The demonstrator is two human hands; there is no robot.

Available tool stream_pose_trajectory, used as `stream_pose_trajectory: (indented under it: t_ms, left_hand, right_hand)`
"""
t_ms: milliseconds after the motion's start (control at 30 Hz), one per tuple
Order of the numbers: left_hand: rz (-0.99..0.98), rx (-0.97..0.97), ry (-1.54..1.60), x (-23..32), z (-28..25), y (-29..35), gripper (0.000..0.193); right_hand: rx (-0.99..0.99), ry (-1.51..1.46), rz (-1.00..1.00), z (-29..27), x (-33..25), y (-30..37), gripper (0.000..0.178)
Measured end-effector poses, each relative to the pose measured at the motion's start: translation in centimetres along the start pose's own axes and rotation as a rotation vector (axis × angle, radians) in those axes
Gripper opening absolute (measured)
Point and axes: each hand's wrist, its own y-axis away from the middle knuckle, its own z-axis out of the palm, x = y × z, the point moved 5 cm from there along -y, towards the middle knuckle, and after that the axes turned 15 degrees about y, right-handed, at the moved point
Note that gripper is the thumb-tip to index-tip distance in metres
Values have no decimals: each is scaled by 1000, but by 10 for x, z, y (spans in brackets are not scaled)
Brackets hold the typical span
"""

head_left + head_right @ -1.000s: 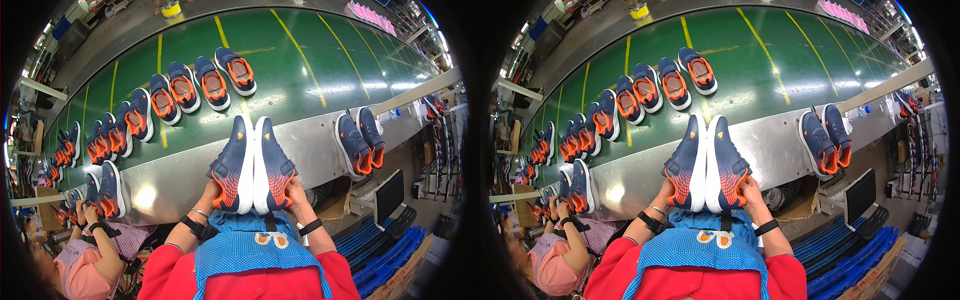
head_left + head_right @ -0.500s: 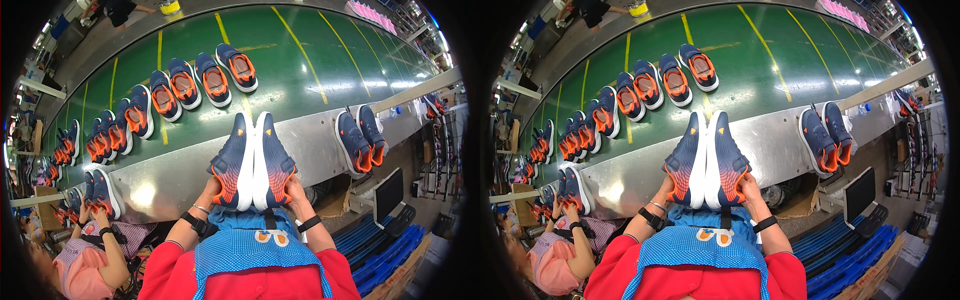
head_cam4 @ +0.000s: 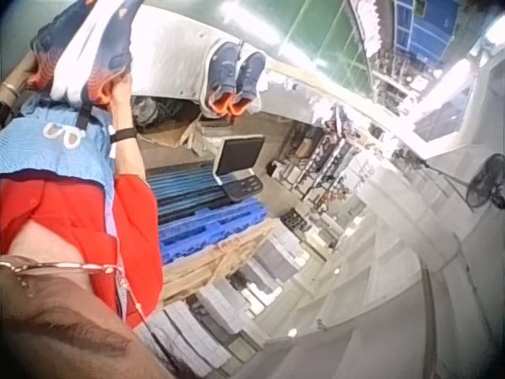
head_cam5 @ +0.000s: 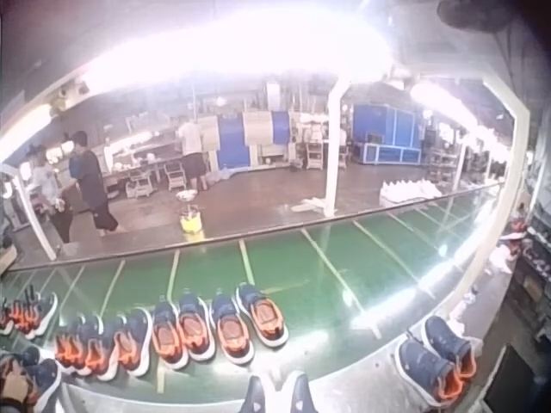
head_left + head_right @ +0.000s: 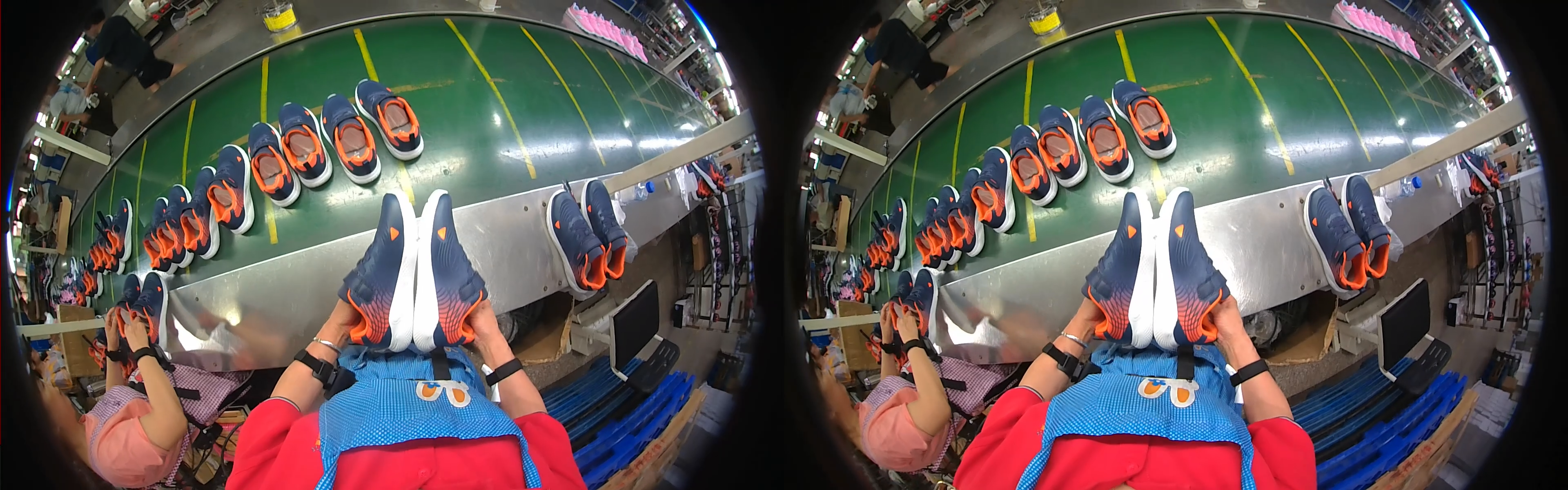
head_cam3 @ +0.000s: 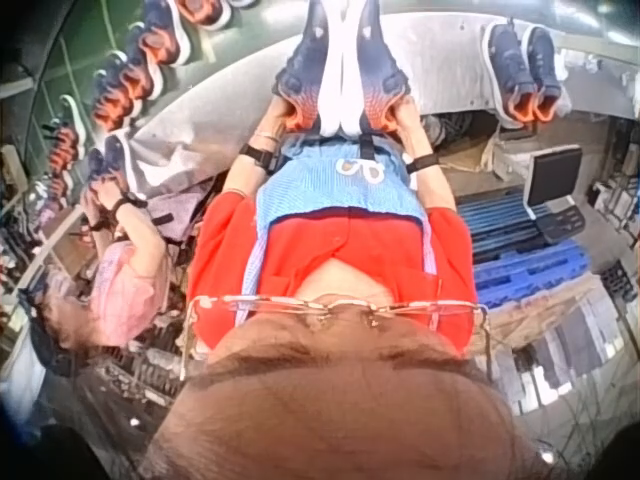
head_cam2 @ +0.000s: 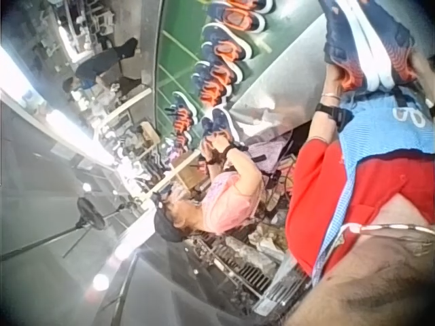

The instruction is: Inspect and organize manufactured sneakers on a factory conveyor belt.

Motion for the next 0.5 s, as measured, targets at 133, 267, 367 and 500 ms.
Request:
stream_pose_trajectory:
  t_ms: [133, 267, 367, 500]
  left_hand:
    - [47, -58, -41, 10, 11, 3, 41]
    - [43, -57, -237, 25, 1, 15, 41]
    - [60, -54, -292, 36, 8, 25, 43]
    - [224, -150, -514, 53, 21, 45, 51]
  right_hand:
    - [69, -139, 37, -4, 2, -2, 34]
    - [37, -158, 30, -11, -2, 2, 40]
    - [87, 92, -84, -19, -11, 9, 38]
    - [153, 474, -207, -33, -21, 16, 39]
